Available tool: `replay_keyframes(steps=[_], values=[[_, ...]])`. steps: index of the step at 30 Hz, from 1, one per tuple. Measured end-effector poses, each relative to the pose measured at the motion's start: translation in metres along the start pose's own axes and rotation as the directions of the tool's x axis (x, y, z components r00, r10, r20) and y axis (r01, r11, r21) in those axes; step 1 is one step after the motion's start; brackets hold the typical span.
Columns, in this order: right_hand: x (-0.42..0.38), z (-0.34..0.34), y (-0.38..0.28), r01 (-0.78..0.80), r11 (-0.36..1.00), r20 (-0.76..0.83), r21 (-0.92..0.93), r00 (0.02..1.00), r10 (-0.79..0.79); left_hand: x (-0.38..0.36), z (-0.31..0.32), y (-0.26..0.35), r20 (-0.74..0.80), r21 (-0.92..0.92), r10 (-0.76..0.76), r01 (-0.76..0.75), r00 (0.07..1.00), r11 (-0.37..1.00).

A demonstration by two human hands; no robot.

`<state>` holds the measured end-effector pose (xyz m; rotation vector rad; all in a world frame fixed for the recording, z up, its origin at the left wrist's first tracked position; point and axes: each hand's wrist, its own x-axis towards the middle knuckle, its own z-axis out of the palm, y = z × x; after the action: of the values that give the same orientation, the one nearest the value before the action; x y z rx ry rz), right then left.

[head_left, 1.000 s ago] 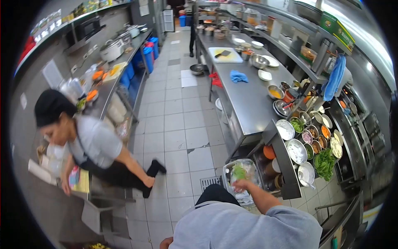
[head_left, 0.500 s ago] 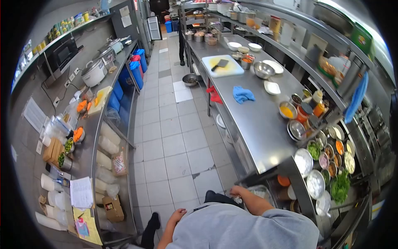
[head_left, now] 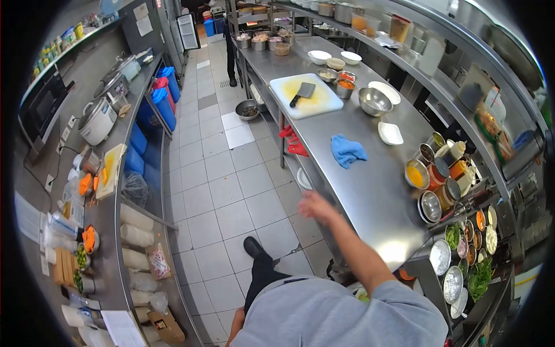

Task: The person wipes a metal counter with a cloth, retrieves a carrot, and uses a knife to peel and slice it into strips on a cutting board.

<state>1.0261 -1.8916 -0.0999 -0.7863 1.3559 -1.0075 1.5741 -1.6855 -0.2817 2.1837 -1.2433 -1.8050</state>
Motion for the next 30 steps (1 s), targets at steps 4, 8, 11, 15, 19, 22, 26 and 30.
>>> replay_keyframes(steps=[4, 8, 11, 15, 19, 22, 26, 30], values=[[0.098, -0.085, -0.079, 0.207, 0.975, -0.424, -0.08, 0.878, -0.222, 0.053, -0.053, 0.05, 0.044, 0.119, -0.023, 0.017, 0.999, 0.993], [0.15, -0.174, -0.095, -0.133, 0.73, -0.647, -0.671, 0.585, -0.488, 0.106, -0.091, 0.114, 0.095, 0.211, -0.028, 0.007, 0.995, 0.977], [0.158, -0.21, -0.099, -0.321, 0.692, -0.726, -0.647, 0.537, -0.43, 0.25, -0.158, 0.143, 0.166, 0.166, -0.009, -0.019, 0.986, 0.986], [0.171, -0.209, -0.097, -0.396, 0.697, -0.787, -0.598, 0.456, -0.416, 0.302, -0.239, 0.294, -0.118, -0.099, 0.167, -0.179, 0.979, 0.979], [0.198, -0.161, -0.089, -0.582, 0.566, -0.811, -0.584, 0.457, -0.367, 0.317, -0.26, 0.423, -0.126, -0.269, 0.251, -0.277, 0.96, 0.922], [0.233, -0.104, -0.093, -0.544, 0.523, -0.751, -0.656, 0.401, -0.525, 0.344, -0.24, 0.478, -0.03, -0.3, 0.289, -0.284, 0.957, 0.911], [0.28, -0.032, -0.126, -0.306, 0.503, -0.583, -0.808, 0.538, -0.609, 0.383, -0.194, 0.494, 0.202, -0.216, 0.15, -0.105, 0.968, 0.971], [0.374, 0.021, -0.128, 0.125, 0.744, -0.374, -0.656, 0.802, -0.465, 0.467, -0.225, 0.476, 0.342, 0.153, 0.395, -0.465, 0.852, 0.872]])
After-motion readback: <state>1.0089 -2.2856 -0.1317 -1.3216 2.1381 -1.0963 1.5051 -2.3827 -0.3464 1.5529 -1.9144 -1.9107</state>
